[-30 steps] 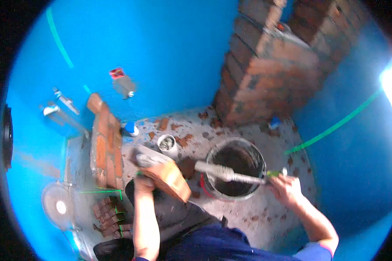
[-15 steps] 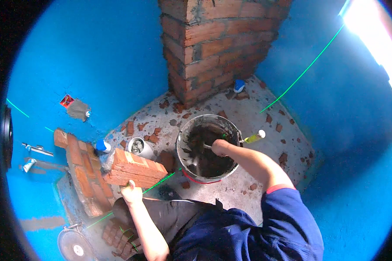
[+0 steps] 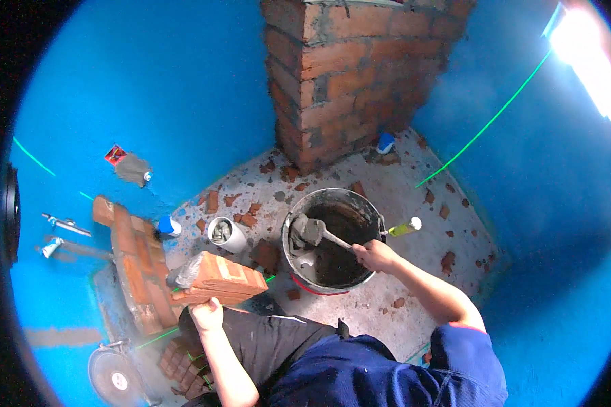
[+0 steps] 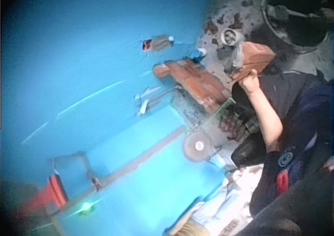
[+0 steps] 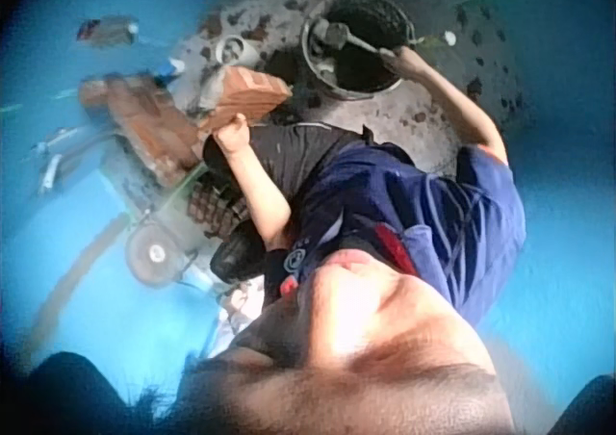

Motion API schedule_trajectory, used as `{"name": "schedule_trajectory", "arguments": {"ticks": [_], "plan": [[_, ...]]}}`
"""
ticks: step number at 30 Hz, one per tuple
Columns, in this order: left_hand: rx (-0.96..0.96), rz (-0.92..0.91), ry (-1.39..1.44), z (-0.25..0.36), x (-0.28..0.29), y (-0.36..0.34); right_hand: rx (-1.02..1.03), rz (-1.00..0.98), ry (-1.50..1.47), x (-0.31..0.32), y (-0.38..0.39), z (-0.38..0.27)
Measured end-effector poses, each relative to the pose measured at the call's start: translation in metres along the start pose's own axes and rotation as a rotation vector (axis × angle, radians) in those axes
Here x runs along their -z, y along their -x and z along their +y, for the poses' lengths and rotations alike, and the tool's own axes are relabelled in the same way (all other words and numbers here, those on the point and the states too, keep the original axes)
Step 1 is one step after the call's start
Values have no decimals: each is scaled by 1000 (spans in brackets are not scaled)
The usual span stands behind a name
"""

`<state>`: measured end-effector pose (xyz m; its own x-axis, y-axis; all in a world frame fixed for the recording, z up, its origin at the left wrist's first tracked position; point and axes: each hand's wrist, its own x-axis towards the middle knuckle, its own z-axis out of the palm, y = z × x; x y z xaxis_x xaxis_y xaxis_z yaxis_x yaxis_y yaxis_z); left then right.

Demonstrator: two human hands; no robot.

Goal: The person builds a brick wall by applying mortar with a trowel to bricks and the existing structure, then positioning new bricks onto the wall.

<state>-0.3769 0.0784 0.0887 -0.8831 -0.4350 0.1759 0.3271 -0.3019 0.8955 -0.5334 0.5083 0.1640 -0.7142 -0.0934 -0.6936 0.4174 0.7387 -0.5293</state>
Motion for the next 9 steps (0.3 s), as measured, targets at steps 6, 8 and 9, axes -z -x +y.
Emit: {"name": "schedule_trajectory", "arguments": {"ticks": [6, 8, 9], "plan": [[255, -146, 215, 60, -97, -33, 186, 80, -171, 44, 91, 16], [373, -158, 306, 61, -107, -33, 287, 115, -189, 56, 110, 17], [361, -150, 300, 64, -105, -32, 308, 118, -196, 65, 122, 11]]}}
